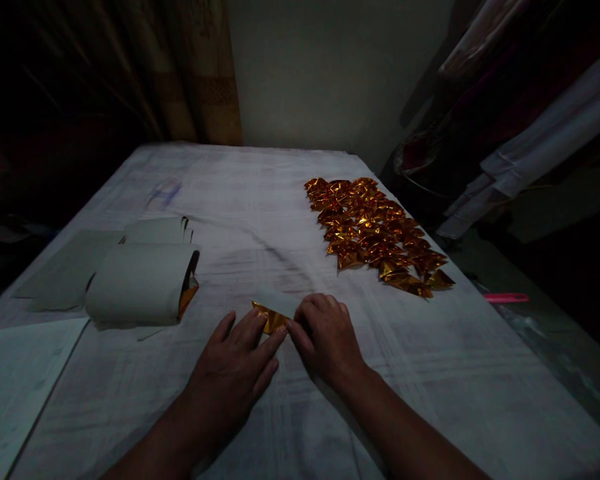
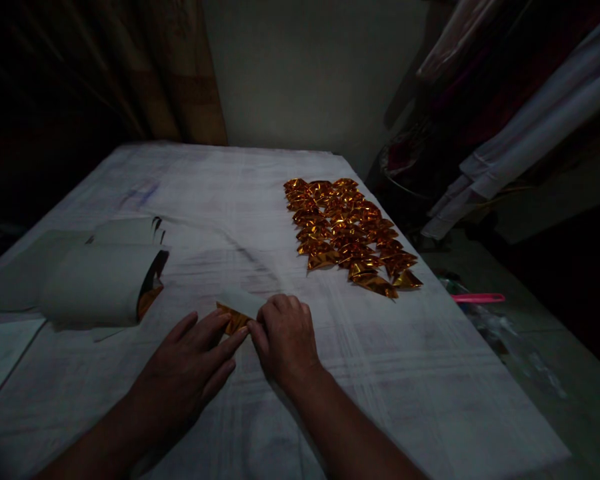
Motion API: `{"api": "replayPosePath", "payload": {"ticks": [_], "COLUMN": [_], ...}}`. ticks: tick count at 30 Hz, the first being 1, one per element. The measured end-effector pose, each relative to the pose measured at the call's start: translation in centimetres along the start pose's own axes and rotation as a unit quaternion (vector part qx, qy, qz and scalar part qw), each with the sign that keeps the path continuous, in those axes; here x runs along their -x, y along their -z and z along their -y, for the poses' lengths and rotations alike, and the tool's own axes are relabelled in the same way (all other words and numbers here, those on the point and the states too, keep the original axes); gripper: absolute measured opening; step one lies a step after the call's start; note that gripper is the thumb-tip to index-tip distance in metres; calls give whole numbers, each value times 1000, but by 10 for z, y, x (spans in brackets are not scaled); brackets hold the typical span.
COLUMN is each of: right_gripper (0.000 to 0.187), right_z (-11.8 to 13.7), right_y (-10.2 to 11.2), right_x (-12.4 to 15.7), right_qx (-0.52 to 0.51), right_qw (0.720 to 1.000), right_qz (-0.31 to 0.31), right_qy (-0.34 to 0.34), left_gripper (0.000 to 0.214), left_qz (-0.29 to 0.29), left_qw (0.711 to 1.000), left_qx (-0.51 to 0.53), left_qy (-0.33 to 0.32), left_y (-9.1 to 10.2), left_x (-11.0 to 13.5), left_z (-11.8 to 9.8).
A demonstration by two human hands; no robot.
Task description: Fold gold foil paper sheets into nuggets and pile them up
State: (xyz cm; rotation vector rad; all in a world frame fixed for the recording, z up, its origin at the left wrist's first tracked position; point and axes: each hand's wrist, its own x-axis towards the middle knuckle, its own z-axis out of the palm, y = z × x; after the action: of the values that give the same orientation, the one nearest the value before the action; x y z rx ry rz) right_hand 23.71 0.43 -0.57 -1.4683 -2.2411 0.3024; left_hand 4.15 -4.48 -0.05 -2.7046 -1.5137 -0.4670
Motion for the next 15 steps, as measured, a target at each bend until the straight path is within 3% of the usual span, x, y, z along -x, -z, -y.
{"api": "replayPosePath", "payload": {"ticks": [15], "right_gripper": [11], "right_z": [0], "right_y": [0], "right_x": [0], "right_qx": [-6], "right_qw": [1000], "right_qz": [4], "right_qy": [-9], "left_gripper": [38], "left_qz": [9], "left_qw": [999], "left_qx": [27], "left_qy": [-44], "left_y": [10], "left_x": [0], "left_z": [12]}}
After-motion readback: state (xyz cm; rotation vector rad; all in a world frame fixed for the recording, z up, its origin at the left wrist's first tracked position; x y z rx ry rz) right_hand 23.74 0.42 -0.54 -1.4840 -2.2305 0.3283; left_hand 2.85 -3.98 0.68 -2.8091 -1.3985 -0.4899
